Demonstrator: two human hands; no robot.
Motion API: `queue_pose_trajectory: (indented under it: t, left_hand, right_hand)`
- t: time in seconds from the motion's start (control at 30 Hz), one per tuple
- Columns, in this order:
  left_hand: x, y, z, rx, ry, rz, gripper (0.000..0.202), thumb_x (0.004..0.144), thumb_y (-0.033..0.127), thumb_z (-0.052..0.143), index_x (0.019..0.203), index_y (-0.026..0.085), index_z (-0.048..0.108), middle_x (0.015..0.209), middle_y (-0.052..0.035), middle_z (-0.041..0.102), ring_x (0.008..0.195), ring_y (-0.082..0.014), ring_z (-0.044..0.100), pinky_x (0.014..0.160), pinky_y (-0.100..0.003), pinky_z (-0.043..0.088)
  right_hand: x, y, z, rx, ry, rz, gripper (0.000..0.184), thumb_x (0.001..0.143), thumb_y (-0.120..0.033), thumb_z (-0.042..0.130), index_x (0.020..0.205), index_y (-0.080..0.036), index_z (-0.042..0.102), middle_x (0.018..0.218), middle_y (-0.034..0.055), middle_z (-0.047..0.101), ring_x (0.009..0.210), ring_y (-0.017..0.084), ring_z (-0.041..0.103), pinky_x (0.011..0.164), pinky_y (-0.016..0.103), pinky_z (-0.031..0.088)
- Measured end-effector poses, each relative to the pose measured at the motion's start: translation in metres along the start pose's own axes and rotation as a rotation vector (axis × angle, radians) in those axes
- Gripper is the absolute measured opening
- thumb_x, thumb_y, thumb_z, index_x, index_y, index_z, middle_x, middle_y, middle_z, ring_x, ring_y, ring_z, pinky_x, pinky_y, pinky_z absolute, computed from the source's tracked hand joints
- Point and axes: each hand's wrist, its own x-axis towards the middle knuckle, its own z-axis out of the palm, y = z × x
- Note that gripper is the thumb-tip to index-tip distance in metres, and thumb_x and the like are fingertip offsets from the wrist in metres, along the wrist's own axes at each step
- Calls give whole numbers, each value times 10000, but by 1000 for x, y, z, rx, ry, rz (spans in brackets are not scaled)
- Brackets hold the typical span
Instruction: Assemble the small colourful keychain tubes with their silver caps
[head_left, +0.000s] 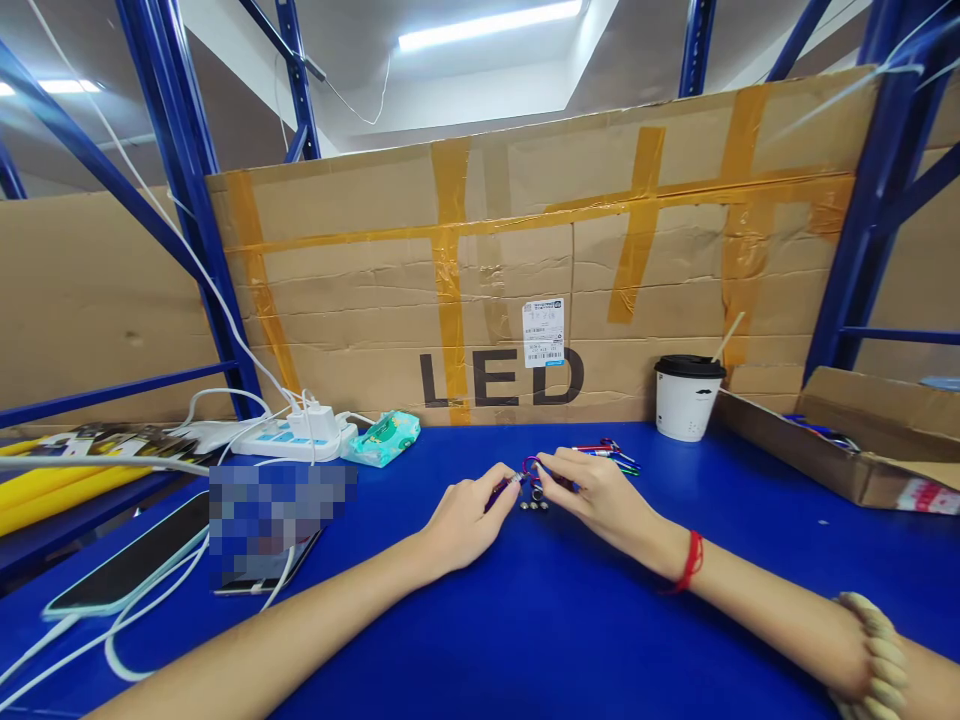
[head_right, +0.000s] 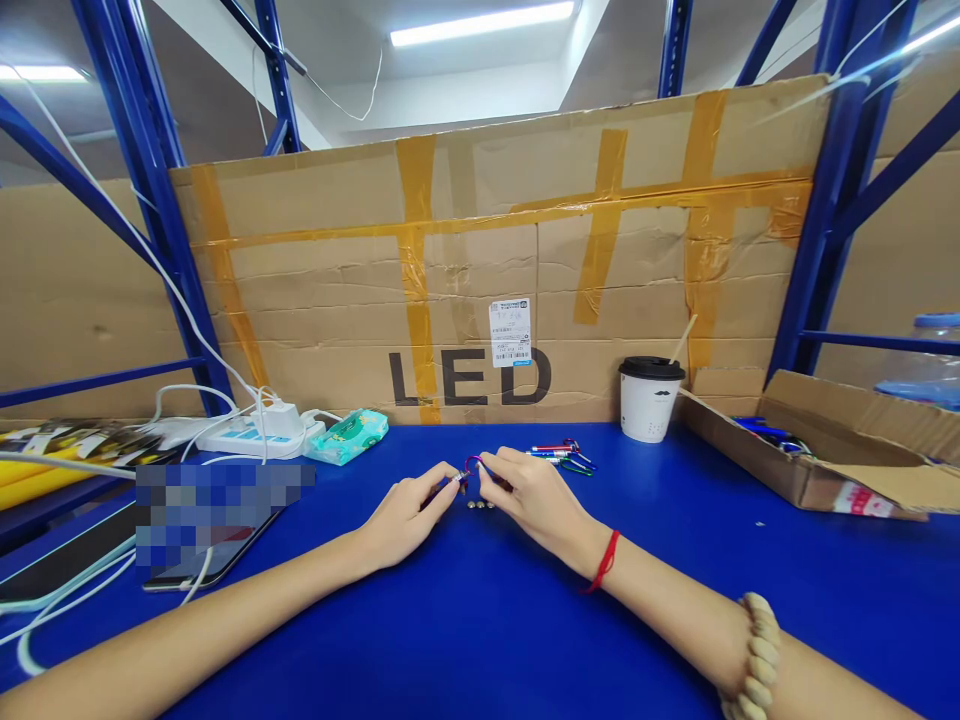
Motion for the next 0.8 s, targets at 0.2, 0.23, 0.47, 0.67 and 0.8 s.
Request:
queue_pose_trajectory:
  t: [0.2, 0.23, 0.47, 0.67, 0.8]
  left_hand:
    - [0, 0, 1, 61, -16, 35, 261, 916, 362, 265, 943, 247, 498, 586, 54, 508, 525, -136, 508, 541, -217, 310]
    - [0, 0, 1, 66, -17, 35, 257, 916, 359, 266, 940, 246, 495, 597, 52, 517, 534, -137, 516, 546, -217, 314]
    - [1, 0, 2, 92, -12, 49, 238, 918, 350, 264, 922, 241, 476, 629, 48, 553, 555, -144, 551, 548, -217, 327]
    - [0, 1, 3, 118, -27, 97, 213, 910, 360, 301, 945, 249, 479, 693, 41, 599, 605, -156, 587, 565, -224, 334]
    - [0, 2, 2, 93, 48, -32, 233, 908, 397, 285, 961, 256, 463, 584, 57, 534, 545, -154, 548, 528, -222, 305]
  right_hand:
    - [0, -2, 0, 68, -1, 40, 299, 924, -247, 331, 809, -147, 589, 615, 12, 494, 546, 118, 444, 541, 234, 357]
    - [0, -3, 0, 79, -2, 47, 297, 923, -247, 333, 812, -146, 589, 622, 14, 500, 552, 119, 450, 547, 234, 360]
    - [0, -5, 2, 145, -14, 89, 272, 918, -254, 362, 803, -156, 587, 633, 10, 511, 569, 119, 457, 559, 235, 367]
    - [3, -7, 4, 174, 35, 169, 283, 918, -273, 360, 802, -165, 595, 639, 11, 532, 579, 123, 478, 562, 238, 377]
    - [3, 7, 2, 47, -33, 263, 283, 916, -287, 357, 844, -165, 602, 659, 19, 550, 592, 142, 516, 578, 257, 395]
